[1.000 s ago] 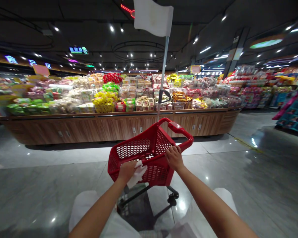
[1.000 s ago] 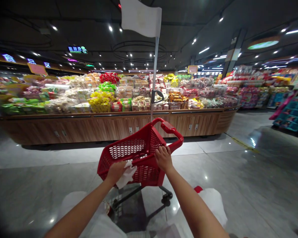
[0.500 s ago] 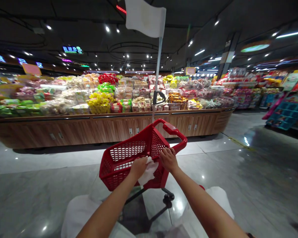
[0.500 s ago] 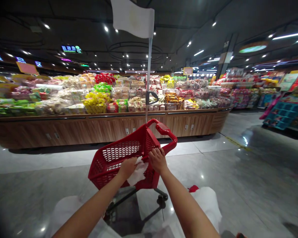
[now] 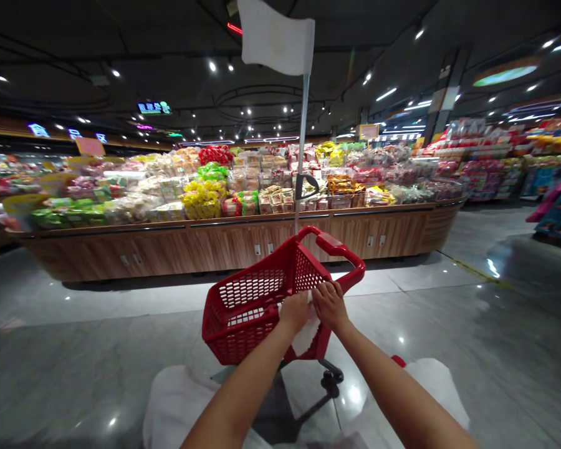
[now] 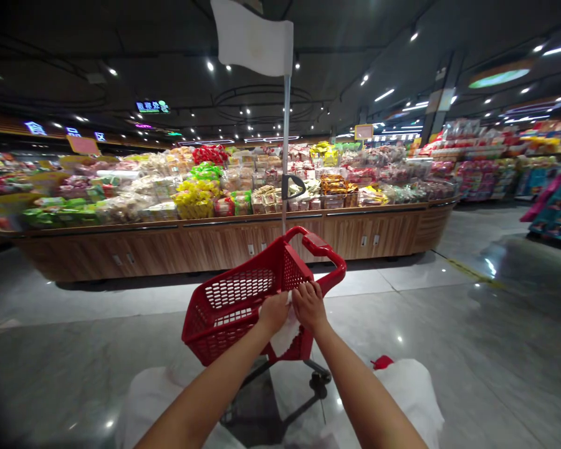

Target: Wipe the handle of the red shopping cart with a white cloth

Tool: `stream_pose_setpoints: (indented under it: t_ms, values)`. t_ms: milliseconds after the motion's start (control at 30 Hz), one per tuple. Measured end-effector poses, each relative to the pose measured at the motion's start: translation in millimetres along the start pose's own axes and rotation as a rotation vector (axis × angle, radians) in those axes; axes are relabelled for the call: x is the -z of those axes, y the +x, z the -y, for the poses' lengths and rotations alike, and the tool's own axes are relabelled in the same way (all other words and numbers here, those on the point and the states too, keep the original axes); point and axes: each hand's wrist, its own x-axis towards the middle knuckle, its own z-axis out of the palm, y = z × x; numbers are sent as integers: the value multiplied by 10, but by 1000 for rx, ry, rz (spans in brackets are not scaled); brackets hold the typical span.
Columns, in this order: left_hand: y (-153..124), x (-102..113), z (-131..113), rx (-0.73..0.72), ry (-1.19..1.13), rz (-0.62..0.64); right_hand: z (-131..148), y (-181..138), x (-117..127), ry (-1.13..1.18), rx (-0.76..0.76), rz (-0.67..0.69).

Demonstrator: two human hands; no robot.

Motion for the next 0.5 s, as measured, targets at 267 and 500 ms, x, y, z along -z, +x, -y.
stream_pose_setpoints:
  t_ms: [267,500]
  values:
    - [-731,-12,1061,104,65,76,-337,69,22,-30,65,55]
    - [-1141,-20,1590,159,35,148,-562,313,-139,-79,-57,73]
